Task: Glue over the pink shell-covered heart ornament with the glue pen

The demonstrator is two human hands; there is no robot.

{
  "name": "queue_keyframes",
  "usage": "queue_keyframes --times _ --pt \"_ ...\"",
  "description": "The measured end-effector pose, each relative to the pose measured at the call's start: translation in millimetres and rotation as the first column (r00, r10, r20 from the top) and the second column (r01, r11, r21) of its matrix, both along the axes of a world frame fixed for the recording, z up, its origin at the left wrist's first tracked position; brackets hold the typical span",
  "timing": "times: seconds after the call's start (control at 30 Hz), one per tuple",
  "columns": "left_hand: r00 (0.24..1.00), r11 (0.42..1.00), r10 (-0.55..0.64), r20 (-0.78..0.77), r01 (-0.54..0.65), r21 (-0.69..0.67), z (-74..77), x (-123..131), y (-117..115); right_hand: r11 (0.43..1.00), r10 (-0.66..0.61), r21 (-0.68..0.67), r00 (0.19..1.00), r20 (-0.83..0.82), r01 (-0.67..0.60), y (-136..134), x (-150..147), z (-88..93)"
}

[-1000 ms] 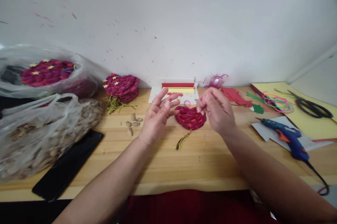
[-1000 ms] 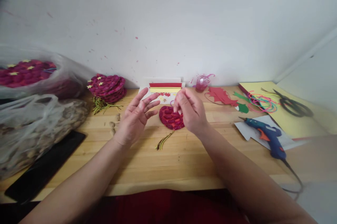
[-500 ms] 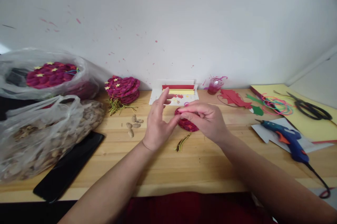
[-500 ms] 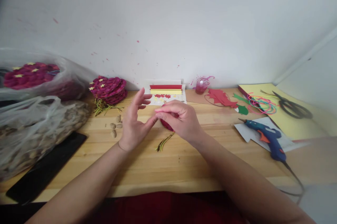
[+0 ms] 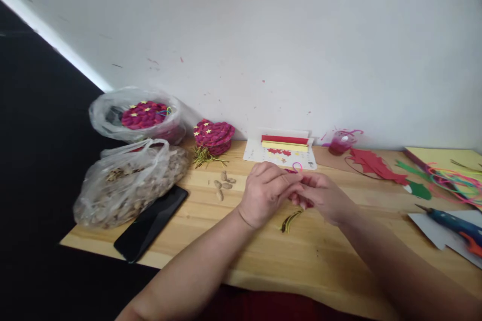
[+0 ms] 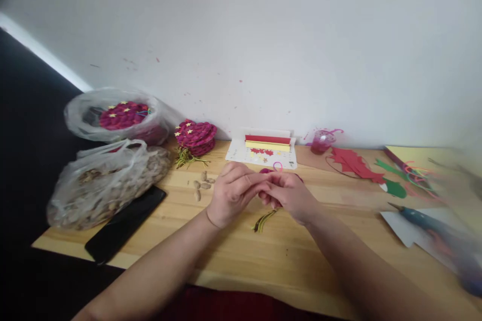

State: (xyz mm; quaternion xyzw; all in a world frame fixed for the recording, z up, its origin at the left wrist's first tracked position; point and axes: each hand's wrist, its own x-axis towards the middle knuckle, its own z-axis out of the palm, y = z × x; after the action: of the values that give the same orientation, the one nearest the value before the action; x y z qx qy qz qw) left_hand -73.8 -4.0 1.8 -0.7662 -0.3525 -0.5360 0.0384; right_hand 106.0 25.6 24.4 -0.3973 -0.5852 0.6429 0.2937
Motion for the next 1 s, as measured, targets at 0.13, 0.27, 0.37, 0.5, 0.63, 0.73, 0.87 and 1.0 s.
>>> queue_keyframes --times 0.13,0.27,0.37,0.5,0.63,0.73,0.87,1.0 --pt "0.978 0.968 -0.051 0.202 0.098 -0.231 -0.4 1 5 0.996 -0.079 -0.05 0.997 -0.025 0.078 0 -5 -0.5" --pt "0.97 0.95 -0.042 0.239 0.113 -0.293 -4.1 0 7 0.993 -0.084 -0.083 0.996 -0.025 0.082 -1 -3 -1.9" --pt "0.994 0.98 -0.012 0.107 0.032 -0.195 -6.6 -2 8 0.987 -0.051 -0.157 0.994 -0.099 0.035 -3 2 -4.0" --pt "0.999 0.992 -0.052 0.0 0.052 -0.111 -8.3 0 8 0.956 -0.039 -0.291 0.971 -0.237 -0.032 -9 9 -5.5" --pt "0.999 0.98 -0.044 0.005 0.044 -0.192 0.5 4 4 0.934 0.004 -0.339 0.951 -0.308 -0.113 -15 14 -6.0" --pt "0.976 0.971 0.102 0.192 -0.056 -0.232 24.7 -19 -1 0.942 0.035 -0.308 0.951 -0.306 -0.134 -14 18 -11.8" --pt "0.829 0.884 0.466 0.31 -0.45 -0.127 79.8 -124 -5 0.969 -0.078 -0.247 0.971 -0.226 0.021 -9 23 -22.7" --pt "0.679 0.718 0.695 0.238 -0.674 -0.175 130.0 -273 9 0.969 -0.163 -0.216 0.968 -0.192 0.121 -5 22 -25.6"
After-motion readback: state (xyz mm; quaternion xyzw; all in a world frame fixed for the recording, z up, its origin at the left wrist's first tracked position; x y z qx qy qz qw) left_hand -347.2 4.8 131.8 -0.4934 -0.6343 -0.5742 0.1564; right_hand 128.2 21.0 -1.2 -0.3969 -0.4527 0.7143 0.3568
